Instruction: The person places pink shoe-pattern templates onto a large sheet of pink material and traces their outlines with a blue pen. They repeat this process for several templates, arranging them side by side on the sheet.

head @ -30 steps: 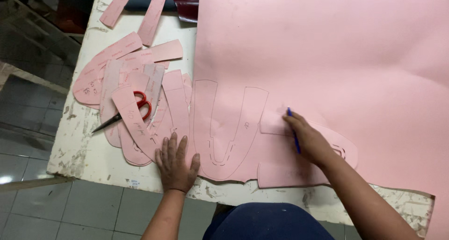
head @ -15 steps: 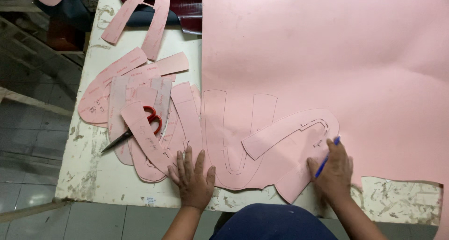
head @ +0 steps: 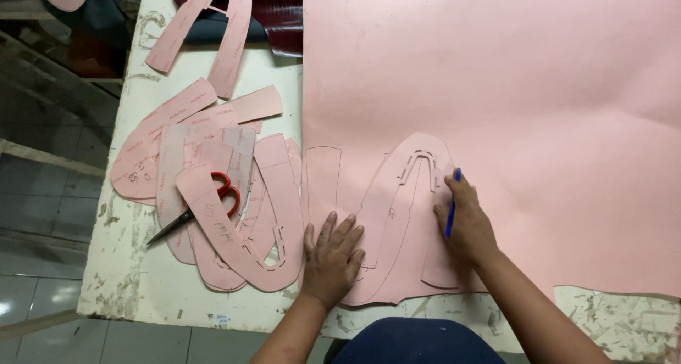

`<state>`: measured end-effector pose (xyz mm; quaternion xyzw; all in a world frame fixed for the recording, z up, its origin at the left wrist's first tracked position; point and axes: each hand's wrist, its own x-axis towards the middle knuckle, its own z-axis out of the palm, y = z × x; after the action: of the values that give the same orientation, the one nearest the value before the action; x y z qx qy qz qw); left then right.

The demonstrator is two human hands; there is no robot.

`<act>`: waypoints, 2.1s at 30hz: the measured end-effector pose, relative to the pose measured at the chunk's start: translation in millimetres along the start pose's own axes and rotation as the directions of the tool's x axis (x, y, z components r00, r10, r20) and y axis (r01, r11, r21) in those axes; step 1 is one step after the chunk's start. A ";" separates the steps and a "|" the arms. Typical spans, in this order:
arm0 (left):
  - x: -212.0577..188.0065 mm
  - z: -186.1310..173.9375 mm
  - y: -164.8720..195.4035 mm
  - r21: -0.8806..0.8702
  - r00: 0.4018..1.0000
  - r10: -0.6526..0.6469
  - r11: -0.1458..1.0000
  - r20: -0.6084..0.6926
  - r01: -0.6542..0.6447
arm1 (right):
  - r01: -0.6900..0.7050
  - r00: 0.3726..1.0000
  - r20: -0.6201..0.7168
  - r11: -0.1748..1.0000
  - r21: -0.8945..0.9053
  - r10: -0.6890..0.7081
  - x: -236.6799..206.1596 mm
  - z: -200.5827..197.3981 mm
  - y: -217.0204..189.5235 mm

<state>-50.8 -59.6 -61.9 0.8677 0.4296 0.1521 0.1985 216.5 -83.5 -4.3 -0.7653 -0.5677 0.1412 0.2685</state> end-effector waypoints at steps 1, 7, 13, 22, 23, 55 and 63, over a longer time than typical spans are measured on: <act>-0.2 -4.1 -1.1 -0.020 0.999 0.000 1.000 0.034 0.001 | 0.016 1.000 0.020 1.000 0.007 -0.017 6.2 -0.5 -3.3; 4.8 -21.2 -1.8 -0.027 0.966 -0.026 0.999 0.255 0.034 | 0.173 0.983 0.051 0.984 0.036 -0.174 45.2 1.8 -15.6; 23.8 -21.5 -11.3 -0.016 0.983 -0.074 0.997 0.170 0.078 | 0.117 0.991 0.056 0.992 0.044 -0.119 69.3 0.3 -26.2; 24.5 -8.4 -11.1 -0.044 0.994 -0.113 0.993 -0.003 0.113 | 0.185 0.979 -0.099 0.978 0.094 -0.175 29.1 -1.3 -7.4; 24.2 -7.2 -10.5 -0.051 0.993 -0.120 0.992 -0.019 0.119 | 0.194 0.976 -0.111 0.979 0.066 -0.186 21.5 -0.5 -4.9; 22.3 -4.7 -12.2 -0.076 0.983 -0.130 0.990 -0.131 0.121 | 0.134 0.988 0.068 0.988 0.071 -0.139 17.1 2.6 11.2; 22.4 -4.6 -12.0 -0.055 0.985 -0.133 0.990 -0.110 0.128 | 0.138 0.988 0.063 0.988 0.072 -0.142 17.9 2.3 10.4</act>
<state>-47.9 -33.9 -61.4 0.8227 0.4924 0.1977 0.2040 229.2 -68.3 -10.6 -0.7088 -0.6238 0.1672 0.2840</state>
